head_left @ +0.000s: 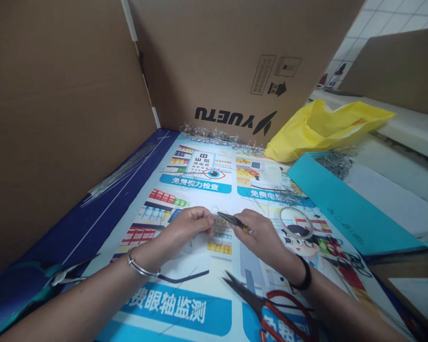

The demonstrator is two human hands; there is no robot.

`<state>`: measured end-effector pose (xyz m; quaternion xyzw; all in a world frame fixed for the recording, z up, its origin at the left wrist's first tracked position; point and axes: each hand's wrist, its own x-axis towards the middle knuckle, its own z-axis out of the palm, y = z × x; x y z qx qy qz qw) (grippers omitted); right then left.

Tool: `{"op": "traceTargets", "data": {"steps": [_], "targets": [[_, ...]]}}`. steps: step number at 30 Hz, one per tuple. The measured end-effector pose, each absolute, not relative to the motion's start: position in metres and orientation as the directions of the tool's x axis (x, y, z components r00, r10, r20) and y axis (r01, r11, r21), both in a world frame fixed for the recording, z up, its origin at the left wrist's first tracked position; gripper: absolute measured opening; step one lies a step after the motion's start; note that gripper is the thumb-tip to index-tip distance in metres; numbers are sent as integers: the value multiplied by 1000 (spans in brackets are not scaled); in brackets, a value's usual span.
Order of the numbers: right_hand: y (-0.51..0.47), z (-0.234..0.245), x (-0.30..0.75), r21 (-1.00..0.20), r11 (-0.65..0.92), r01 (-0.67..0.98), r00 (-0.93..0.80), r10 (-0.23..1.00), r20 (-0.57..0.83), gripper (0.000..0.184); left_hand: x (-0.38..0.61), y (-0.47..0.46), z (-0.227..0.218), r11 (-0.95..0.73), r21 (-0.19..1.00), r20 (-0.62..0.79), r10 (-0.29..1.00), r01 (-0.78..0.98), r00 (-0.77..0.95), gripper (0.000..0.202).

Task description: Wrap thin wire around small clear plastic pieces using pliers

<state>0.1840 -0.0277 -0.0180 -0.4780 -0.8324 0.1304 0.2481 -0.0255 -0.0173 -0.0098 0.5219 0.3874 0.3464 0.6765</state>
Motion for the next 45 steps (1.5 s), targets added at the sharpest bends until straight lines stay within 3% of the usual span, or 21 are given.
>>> {"op": "traceTargets", "data": {"steps": [13,20,25,30,45], "targets": [[-26,-20,183,-498,457,737,-404,889,217,15,-24,-20,-5,278,955,-203,869,-106,450,13],[-27,-20,185,-485,452,749,-307,885,351,10,-24,-19,-1,287,945,-219,910,-155,351,15],[-31,-22,183,-319,568,759,-379,783,492,11,-25,-18,-5,240,956,-177,930,-168,321,13],[-35,-21,179,-151,544,825,-420,770,481,12,-23,-20,-2,200,975,-159,930,-93,333,11],[-33,-18,183,139,547,825,-537,686,491,14,-20,-22,-1,209,977,-183,917,-35,354,10]]}}
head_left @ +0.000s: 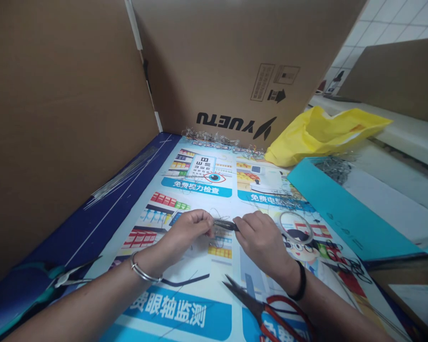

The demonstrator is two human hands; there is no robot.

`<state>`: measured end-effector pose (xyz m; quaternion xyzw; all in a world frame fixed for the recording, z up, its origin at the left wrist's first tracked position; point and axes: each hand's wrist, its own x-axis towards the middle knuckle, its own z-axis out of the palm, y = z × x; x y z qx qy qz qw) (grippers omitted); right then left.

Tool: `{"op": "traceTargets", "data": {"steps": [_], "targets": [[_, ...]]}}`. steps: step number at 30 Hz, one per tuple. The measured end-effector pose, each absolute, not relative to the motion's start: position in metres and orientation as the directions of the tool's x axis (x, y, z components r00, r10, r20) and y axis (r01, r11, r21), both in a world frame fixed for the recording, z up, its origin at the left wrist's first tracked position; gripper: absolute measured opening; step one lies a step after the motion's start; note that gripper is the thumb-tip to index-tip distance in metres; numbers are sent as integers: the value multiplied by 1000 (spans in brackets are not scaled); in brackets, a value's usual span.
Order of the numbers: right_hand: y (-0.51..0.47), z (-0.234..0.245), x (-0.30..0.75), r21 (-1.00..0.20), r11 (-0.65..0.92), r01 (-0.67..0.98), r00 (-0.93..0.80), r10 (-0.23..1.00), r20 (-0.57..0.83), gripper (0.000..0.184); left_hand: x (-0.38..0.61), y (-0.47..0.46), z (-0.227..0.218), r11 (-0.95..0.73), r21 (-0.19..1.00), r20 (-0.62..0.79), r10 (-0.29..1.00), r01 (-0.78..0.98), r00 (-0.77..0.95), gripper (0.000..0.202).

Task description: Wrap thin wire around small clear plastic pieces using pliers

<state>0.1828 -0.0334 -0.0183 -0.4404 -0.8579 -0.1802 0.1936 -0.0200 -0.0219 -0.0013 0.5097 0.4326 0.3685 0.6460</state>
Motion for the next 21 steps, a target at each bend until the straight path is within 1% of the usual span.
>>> {"op": "traceTargets", "data": {"steps": [6,11,21], "targets": [[-33,-15,185,204,556,805,-572,639,515,15,-22,-21,2,195,981,-175,904,-11,389,15],[-33,-16,186,227,560,797,-586,623,518,16,-22,-20,-2,187,982,-175,908,4,380,15],[-31,-16,185,177,575,799,-576,645,502,15,-21,-21,-5,185,983,-169,918,-9,359,11]]}}
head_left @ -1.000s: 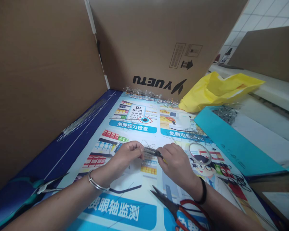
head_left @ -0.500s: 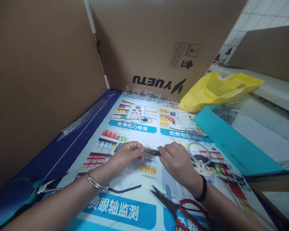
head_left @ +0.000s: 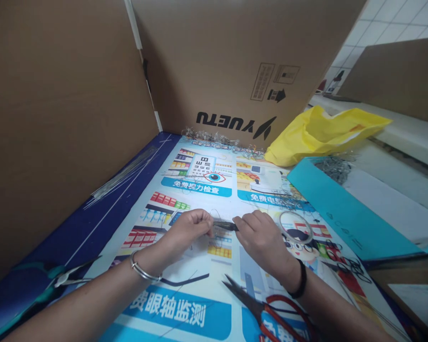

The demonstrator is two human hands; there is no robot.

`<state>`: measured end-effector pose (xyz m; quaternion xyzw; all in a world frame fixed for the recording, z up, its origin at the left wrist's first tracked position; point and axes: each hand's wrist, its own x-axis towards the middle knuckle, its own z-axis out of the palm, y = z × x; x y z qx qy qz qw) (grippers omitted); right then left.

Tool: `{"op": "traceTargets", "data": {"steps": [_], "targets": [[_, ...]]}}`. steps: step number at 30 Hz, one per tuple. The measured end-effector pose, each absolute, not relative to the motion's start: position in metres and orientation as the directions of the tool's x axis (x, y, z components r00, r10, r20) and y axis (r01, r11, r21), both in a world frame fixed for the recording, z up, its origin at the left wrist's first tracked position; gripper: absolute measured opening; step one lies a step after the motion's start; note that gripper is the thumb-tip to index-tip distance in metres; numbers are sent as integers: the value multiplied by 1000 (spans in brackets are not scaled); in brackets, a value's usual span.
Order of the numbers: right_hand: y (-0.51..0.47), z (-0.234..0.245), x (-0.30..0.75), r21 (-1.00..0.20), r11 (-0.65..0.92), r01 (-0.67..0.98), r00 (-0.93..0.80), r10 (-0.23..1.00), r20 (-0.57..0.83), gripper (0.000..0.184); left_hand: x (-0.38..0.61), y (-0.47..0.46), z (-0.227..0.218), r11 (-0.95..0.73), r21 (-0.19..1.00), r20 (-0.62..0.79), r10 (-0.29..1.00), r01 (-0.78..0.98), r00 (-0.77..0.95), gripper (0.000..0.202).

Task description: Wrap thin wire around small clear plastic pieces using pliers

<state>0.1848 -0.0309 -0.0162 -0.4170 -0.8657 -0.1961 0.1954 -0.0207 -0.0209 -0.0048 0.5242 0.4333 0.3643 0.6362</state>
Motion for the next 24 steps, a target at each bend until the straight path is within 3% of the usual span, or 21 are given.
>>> {"op": "traceTargets", "data": {"steps": [24], "targets": [[-33,-19,184,81,584,808,-544,684,487,15,-18,-21,-6,171,985,-154,936,-27,317,10]]}}
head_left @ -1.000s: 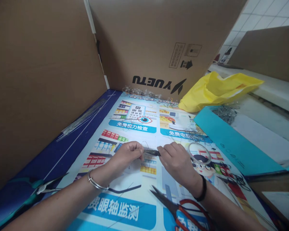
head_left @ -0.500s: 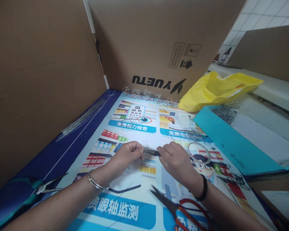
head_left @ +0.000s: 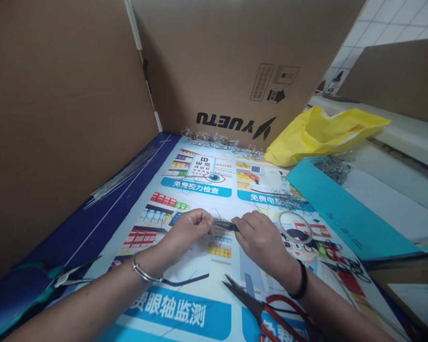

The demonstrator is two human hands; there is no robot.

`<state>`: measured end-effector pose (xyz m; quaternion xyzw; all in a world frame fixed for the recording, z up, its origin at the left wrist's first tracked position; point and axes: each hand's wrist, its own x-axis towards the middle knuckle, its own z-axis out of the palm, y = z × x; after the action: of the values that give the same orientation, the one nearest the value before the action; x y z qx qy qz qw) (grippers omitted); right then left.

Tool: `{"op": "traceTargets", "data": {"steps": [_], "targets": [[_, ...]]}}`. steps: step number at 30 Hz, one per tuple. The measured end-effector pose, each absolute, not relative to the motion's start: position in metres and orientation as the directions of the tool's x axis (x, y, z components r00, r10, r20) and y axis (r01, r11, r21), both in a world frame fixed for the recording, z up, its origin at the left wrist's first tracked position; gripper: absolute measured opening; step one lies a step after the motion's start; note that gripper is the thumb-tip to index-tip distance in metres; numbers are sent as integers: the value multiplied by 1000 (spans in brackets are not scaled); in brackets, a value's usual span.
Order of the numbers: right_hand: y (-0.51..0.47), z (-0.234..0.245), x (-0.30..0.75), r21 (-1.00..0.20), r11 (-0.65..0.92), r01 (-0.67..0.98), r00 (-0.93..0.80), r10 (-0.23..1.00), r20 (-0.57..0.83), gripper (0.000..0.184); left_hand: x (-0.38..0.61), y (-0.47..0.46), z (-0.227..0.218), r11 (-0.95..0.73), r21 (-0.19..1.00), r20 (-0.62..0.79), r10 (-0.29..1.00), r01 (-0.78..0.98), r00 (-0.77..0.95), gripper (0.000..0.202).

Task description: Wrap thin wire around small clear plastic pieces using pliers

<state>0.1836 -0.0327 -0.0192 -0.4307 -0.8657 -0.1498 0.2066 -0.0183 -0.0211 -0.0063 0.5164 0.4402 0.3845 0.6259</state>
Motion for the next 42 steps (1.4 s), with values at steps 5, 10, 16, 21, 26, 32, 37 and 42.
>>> {"op": "traceTargets", "data": {"steps": [5,10,16,21,26,32,37,42], "targets": [[-33,-20,184,80,590,804,-547,679,489,14,-18,-21,-9,157,987,-140,939,-29,314,11],[-33,-16,185,86,596,799,-561,686,464,14,-18,-21,-10,150,989,-143,940,0,309,11],[-33,-14,184,75,602,795,-563,686,461,13,-17,-22,-10,146,989,-141,942,5,303,10],[-33,-15,184,63,607,792,-558,678,479,14,-17,-22,-9,159,987,-152,941,-1,304,9],[-33,-16,184,54,595,802,-541,686,486,14,-18,-22,-8,166,986,-148,933,-25,329,10],[-30,-18,185,-20,598,801,-511,701,498,14,-19,-22,-11,201,975,-156,924,-95,349,11],[-28,-19,185,-48,599,799,-502,708,496,14,-20,-23,-9,240,961,-177,915,-136,364,13],[-29,-19,184,-39,610,792,-510,695,506,14,-21,-23,-9,261,958,-191,891,-122,411,15]]}}
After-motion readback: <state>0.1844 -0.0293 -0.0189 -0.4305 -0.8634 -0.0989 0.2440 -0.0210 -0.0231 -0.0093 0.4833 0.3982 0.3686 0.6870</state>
